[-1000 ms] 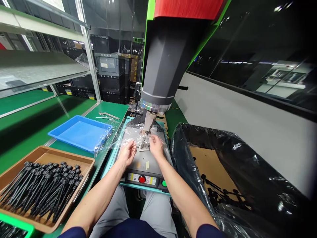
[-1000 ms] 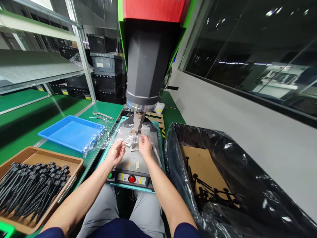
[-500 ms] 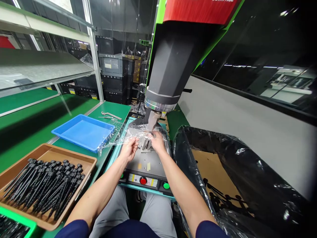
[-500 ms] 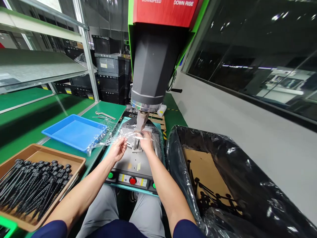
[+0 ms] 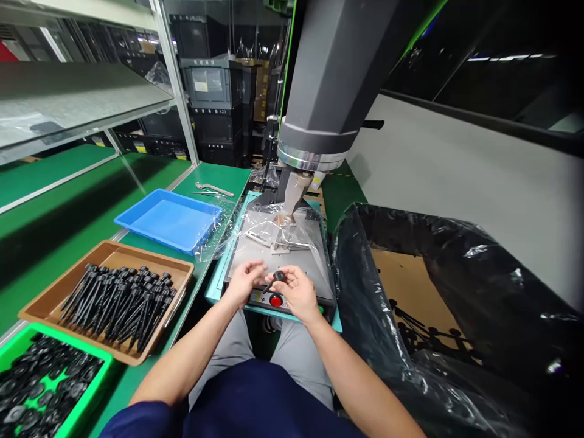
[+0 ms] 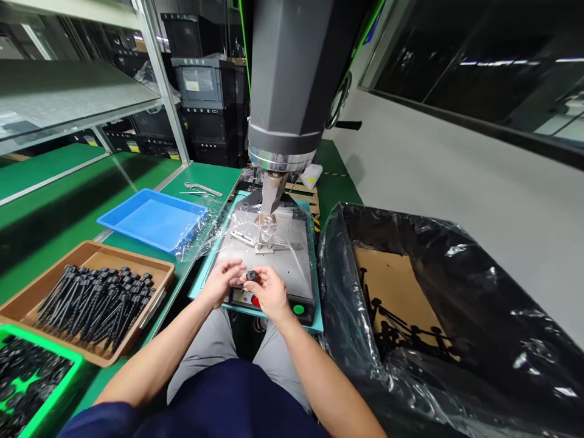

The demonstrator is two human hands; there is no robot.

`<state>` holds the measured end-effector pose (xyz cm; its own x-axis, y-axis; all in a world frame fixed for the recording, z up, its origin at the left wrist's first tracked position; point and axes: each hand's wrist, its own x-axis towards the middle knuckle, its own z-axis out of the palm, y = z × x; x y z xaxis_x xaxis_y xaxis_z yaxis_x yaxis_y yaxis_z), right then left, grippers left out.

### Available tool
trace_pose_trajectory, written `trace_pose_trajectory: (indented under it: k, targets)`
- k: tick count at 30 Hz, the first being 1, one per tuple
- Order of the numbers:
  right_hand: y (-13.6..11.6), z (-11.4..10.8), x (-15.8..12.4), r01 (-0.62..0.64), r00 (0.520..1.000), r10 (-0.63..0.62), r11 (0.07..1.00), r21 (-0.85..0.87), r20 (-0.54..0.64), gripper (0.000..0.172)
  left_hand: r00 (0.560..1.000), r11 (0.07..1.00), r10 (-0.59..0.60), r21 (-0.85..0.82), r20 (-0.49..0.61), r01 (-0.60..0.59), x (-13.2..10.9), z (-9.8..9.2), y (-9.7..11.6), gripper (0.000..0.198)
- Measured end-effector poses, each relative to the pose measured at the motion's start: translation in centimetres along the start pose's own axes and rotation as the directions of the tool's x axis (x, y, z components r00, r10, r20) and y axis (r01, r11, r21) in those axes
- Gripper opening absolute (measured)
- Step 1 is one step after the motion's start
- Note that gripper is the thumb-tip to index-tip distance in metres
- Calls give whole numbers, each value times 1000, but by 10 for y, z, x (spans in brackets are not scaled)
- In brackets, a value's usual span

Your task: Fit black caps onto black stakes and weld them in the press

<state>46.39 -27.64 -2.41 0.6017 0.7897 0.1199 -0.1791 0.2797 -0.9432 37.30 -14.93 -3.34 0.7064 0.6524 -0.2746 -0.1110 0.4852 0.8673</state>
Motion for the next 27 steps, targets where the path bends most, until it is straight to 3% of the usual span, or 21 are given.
trace_pose_trajectory:
  k: [3, 5, 9, 13, 23, 27]
  targets:
    - [-6, 5, 2, -14, 1000, 16, 993, 120, -18, 41, 972, 971, 84, 200, 220, -129, -32, -7, -4, 24]
    - [-7, 9, 4, -38, 999, 44, 982, 186, -32, 41, 956, 939, 135, 273, 261, -207, -45, -9, -4, 19]
    - [-5, 10, 2, -89, 995, 95, 982, 169, -31, 41, 971, 932, 143, 306, 190, -197, -58, -6, 1, 17]
    - [-2, 7, -3, -122, 991, 126, 989, -86, 44, 37, 984, 968, 98, 215, 147, -128, -63, 0, 4, 20]
    - [2, 17, -13, -87, 994, 97, 982, -168, 56, 31, 963, 960, 126, 217, 238, -179, -61, -11, -9, 21]
    - [8, 19, -15, -27, 998, 43, 945, -325, 43, 26, 960, 938, 152, 271, 236, -216, -60, -18, -11, 19]
